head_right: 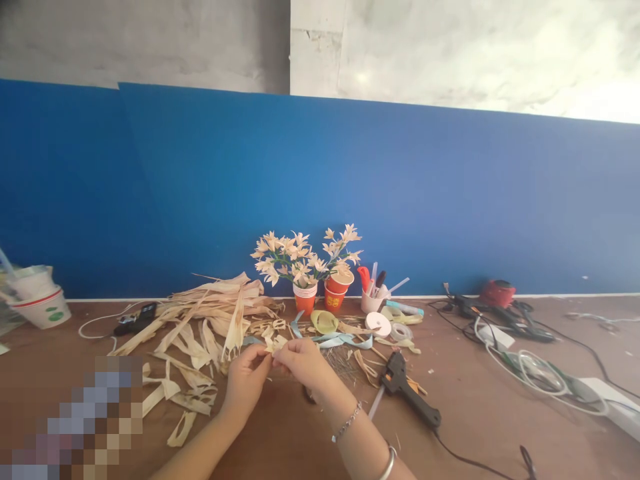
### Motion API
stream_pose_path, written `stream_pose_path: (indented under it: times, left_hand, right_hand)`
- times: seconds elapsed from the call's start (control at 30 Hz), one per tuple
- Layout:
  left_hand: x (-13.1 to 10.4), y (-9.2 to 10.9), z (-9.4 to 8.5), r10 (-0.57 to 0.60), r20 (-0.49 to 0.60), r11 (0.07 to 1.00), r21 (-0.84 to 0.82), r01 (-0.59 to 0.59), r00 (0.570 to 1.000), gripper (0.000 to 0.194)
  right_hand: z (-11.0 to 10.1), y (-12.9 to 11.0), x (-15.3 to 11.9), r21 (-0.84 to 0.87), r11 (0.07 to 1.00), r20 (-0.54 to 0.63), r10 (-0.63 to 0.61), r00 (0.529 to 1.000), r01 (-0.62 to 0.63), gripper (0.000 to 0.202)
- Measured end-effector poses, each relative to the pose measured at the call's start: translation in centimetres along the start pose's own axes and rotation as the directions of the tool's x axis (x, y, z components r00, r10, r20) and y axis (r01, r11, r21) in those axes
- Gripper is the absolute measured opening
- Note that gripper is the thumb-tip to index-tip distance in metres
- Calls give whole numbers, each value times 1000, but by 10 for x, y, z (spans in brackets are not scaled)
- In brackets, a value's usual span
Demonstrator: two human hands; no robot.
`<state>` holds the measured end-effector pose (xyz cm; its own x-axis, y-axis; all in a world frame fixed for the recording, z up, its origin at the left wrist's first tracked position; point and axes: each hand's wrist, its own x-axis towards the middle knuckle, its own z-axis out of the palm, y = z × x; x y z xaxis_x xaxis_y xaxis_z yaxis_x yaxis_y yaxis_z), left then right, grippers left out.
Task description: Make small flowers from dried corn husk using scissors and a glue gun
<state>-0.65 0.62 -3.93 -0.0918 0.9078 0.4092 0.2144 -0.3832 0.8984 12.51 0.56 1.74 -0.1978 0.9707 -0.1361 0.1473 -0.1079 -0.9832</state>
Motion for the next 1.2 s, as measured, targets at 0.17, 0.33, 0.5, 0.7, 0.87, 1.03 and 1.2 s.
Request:
stream_pose_path:
  times: [0.17, 0.33, 0.5, 0.7, 0.87, 1.03, 1.2]
  left_hand:
    - [-1, 2, 0, 27, 22, 1000, -12, -27, 999, 17]
    - [0, 2, -1, 18, 51, 999, -50, -15, 999, 17]
    - [2, -3, 0, -28, 87, 998, -54, 32, 996, 16]
    - [0, -1, 2, -7, 203, 998, -59, 20, 979, 13]
    - [-2, 3, 2, 6, 262, 998, -69, 13, 965, 13]
    - [-2, 3, 1, -13, 281, 997, -70, 34, 959, 14]
    - [0, -1, 1, -28, 182, 999, -35, 35, 983, 13]
  right_hand:
    - [4, -1, -1, 142, 988, 28, 56, 998, -60, 17]
    - [-1, 1, 1, 163, 985, 49, 57, 997, -64, 16]
    - [-12, 1, 7, 127, 991, -60, 58, 996, -50, 23]
    - [-16, 5, 10, 102, 993, 20, 55, 998, -57, 15]
    - [-17, 8, 11, 132, 985, 64, 107, 992, -114, 12]
    - [-17, 10, 12, 147, 978, 72, 140, 988, -149, 12]
    - [-21, 10, 15, 94, 987, -19, 132, 991, -129, 14]
